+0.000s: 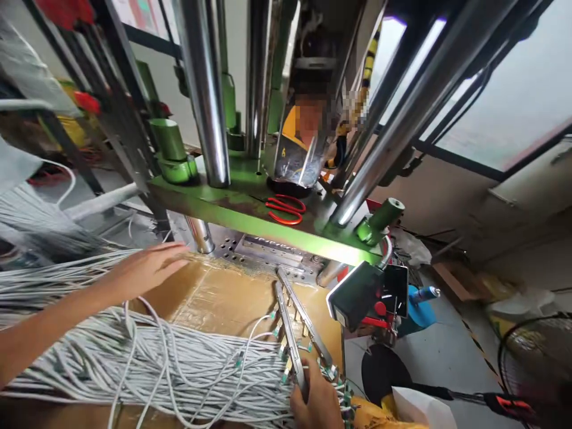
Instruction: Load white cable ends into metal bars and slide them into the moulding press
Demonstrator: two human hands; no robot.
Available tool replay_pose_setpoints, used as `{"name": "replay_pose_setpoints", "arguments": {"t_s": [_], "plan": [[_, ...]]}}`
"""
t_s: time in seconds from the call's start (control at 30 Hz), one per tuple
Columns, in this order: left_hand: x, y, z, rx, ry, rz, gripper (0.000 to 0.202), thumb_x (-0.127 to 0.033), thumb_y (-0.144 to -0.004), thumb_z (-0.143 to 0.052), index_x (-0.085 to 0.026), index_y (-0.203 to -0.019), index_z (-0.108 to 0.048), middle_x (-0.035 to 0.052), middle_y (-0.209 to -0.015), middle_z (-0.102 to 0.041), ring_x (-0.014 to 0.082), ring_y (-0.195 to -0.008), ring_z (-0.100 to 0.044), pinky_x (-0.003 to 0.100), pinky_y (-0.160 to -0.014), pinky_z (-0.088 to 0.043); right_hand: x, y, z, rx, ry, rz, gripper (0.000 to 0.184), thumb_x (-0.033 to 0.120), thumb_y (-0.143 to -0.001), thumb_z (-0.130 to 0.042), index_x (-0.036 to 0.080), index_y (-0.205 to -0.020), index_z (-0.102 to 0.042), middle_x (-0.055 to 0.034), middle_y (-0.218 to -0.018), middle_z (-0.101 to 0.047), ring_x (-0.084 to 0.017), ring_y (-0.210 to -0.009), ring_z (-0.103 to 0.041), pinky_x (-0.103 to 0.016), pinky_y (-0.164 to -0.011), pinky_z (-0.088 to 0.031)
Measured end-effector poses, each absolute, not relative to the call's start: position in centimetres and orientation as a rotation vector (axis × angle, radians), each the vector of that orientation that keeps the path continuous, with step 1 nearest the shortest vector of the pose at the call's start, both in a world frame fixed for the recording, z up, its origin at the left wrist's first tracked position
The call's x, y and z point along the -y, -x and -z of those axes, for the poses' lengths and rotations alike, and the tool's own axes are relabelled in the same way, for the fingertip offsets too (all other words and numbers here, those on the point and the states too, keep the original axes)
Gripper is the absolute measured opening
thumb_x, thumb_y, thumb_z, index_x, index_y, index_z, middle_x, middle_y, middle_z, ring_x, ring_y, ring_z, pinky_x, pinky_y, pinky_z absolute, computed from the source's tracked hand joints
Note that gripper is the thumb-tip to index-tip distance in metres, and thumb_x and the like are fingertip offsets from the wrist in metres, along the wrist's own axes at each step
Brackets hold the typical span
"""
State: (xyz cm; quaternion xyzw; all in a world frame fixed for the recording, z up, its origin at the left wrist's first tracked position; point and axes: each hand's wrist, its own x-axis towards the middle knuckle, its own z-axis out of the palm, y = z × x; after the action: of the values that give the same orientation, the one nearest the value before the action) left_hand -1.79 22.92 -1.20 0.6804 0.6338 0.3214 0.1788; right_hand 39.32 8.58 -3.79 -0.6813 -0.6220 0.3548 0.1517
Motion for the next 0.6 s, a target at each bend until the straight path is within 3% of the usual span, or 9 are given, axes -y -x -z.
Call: {"name": "replay_pose_setpoints", "arguments": {"t_s": [0.07,0.13,0.27,0.33,0.4,0.5,0.6], "plan": [[-22.3,-2.3,0.6,-1.605,-1.865,-0.756,0.042,-0.048,-0.083,-0.058,-0.026,-0.118,-0.065,0.0049,-0.126,-0.064,0.0315,-0.11,-0.062,0.044,-0.098,-0.047,-9.0,-39.2,3.2,1.701,1.878,-1.154,0.059,0.025,-0.072,-0.05,0.014,-0.131,-0.052,-0.0055,-0.088,-0.07,-0.02,-0.08,-0.064,-0.026,-0.075,-0.048],[-21.3,-7.2,0.7,-1.365,-1.73,-0.611,0.056,-0.049,-0.083,-0.059,-0.025,-0.133,-0.054,0.008,-0.138,-0.054,0.0307,-0.112,-0.062,0.042,-0.098,-0.049,-9.5,-38.9,2.6,1.641,1.867,-1.19,0.067,0.026,-0.071,-0.054,0.01,-0.135,-0.049,-0.0043,-0.083,-0.067,-0.019,-0.075,-0.062,-0.026,-0.072,-0.048],[-20.5,-13.7,1.8,-1.231,-1.623,-0.567,0.1,-0.04,-0.068,-0.076,-0.02,-0.15,-0.024,0.0123,-0.156,-0.022,0.0349,-0.131,-0.044,0.045,-0.109,-0.039,-10.3,-38.8,1.6,1.556,1.817,-1.213,0.069,0.028,-0.068,-0.062,0.012,-0.135,-0.053,-0.0024,-0.077,-0.067,-0.018,-0.07,-0.058,-0.026,-0.068,-0.047],[-20.7,-14.3,2.2,-1.184,-1.605,-0.582,0.106,-0.033,-0.066,-0.076,-0.02,-0.152,-0.016,0.0114,-0.158,-0.012,0.0333,-0.136,-0.038,0.043,-0.11,-0.038,-11.0,-39.0,1.1,1.587,1.726,-1.26,0.068,0.027,-0.068,-0.063,0.014,-0.135,-0.053,-0.002,-0.078,-0.068,-0.018,-0.07,-0.058,-0.026,-0.069,-0.047],[-21.0,-13.7,2.5,-1.167,-1.656,-0.651,0.099,-0.029,-0.068,-0.074,-0.02,-0.151,-0.021,0.0111,-0.159,-0.014,0.0313,-0.139,-0.032,0.04,-0.112,-0.037,-12.2,-39.1,0.4,1.628,1.639,-1.347,0.068,0.026,-0.069,-0.064,0.016,-0.135,-0.053,-0.0002,-0.076,-0.067,-0.017,-0.067,-0.058,-0.025,-0.066,-0.047],[-21.6,-12.0,2.7,-1.264,-1.825,-0.806,0.077,-0.028,-0.07,-0.071,-0.021,-0.142,-0.043,0.0106,-0.155,-0.027,0.0305,-0.14,-0.031,0.041,-0.114,-0.033,-14.9,-38.8,-0.7,1.714,1.548,-1.457,0.065,0.024,-0.07,-0.065,0.02,-0.134,-0.054,0.0017,-0.075,-0.068,-0.017,-0.064,-0.058,-0.026,-0.063,-0.047],[-23.1,-10.4,2.7,-1.4,-1.929,-0.971,0.063,-0.033,-0.071,-0.073,-0.023,-0.131,-0.055,0.01,-0.146,-0.04,0.0294,-0.135,-0.039,0.041,-0.114,-0.032,-18.7,-37.9,-1.4,1.845,1.558,-1.235,0.057,0.025,-0.07,-0.069,0.023,-0.126,-0.062,-0.0031,-0.097,-0.072,-0.022,-0.084,-0.064,-0.031,-0.078,-0.05]]}}
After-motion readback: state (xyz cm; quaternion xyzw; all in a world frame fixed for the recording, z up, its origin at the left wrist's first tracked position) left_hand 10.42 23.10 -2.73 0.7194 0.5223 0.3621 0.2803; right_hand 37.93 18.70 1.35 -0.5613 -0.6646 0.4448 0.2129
